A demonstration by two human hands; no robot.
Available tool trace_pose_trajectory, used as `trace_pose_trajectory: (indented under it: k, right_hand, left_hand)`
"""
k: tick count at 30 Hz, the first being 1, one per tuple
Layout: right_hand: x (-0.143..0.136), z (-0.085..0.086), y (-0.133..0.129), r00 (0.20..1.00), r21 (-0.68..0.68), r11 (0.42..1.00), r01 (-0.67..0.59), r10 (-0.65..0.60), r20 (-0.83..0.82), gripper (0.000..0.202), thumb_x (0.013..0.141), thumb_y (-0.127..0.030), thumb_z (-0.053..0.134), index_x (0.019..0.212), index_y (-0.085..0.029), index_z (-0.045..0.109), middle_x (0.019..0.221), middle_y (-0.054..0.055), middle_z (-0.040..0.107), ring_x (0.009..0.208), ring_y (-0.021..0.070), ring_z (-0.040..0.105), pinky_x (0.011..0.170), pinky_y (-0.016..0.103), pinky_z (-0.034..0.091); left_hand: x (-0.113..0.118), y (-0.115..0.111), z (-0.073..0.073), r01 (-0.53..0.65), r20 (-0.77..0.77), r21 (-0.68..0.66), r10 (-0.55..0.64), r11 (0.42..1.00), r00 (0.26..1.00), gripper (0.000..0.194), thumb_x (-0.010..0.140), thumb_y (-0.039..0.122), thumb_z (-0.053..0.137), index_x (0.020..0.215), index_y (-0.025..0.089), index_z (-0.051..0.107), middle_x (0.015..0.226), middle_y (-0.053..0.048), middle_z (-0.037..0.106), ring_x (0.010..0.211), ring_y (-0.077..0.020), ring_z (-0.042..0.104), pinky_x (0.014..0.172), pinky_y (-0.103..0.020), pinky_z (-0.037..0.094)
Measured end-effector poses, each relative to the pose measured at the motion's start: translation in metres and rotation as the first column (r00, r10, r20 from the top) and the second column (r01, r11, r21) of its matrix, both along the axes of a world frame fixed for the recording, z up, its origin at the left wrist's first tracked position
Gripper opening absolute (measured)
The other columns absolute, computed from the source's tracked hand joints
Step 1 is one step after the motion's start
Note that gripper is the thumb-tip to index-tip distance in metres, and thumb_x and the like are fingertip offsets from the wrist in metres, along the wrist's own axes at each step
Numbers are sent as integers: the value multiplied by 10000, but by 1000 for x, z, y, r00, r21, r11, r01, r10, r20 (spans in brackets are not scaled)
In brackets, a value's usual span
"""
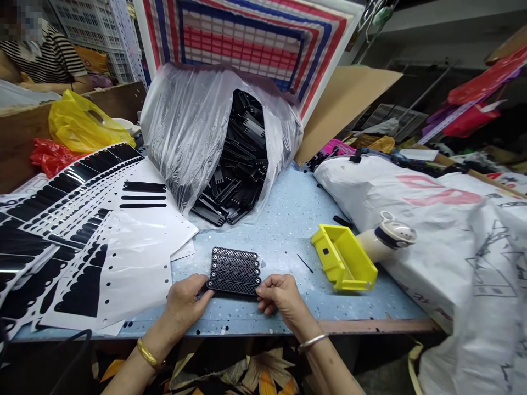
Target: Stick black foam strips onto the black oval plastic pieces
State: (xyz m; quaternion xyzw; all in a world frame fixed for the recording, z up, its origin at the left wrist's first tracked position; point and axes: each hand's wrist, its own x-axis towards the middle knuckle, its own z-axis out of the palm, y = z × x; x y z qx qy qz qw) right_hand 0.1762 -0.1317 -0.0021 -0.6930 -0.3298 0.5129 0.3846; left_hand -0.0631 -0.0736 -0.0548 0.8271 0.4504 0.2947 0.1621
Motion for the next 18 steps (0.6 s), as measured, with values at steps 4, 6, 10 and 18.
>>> trace_pose_trajectory:
  k: [4, 6, 10, 18]
  right_hand:
    - [1, -1, -1, 1000, 13, 1000, -10, 10, 22, 292, 595, -399, 764, 595, -158, 601, 517, 24, 641, 458, 171, 639, 389, 222, 451]
    - [0, -2, -2, 998, 27, 1000, -16, 14, 65, 297, 611, -419, 757, 595, -161, 609, 514, 28, 645, 465, 173, 640, 400, 227, 456]
    - [-1, -4, -6, 983, 56, 998, -20, 10, 183, 296, 634, -454, 733, 600, -176, 637, 466, 24, 628, 449, 186, 623, 404, 245, 450]
    - [-1, -7, -17, 780, 298, 914, -275, 30, 625, 179, 762, -361, 611, 751, -238, 740, 682, 52, 730, 621, 212, 668, 619, 310, 533]
  left_hand:
    - [0, 0, -1, 3, 0, -7, -3, 1000, 1000, 65, 756, 145, 641, 721, 189, 610, 663, -22, 663, 628, -210, 656, 553, -288, 429]
    - [1, 0, -1, 1, 0, -13, -1, 1000, 1000, 68, 752, 137, 636, 721, 190, 609, 662, -20, 663, 625, -208, 655, 553, -287, 431]
    - [1, -1, 0, -8, 2, -21, 8, 1000, 1000, 69, 751, 131, 626, 727, 194, 609, 669, -14, 664, 634, -205, 656, 559, -283, 434]
    - [0, -1, 0, -6, -2, -20, 6, 1000, 1000, 56, 753, 139, 633, 734, 190, 620, 671, -20, 661, 638, -214, 655, 561, -289, 433]
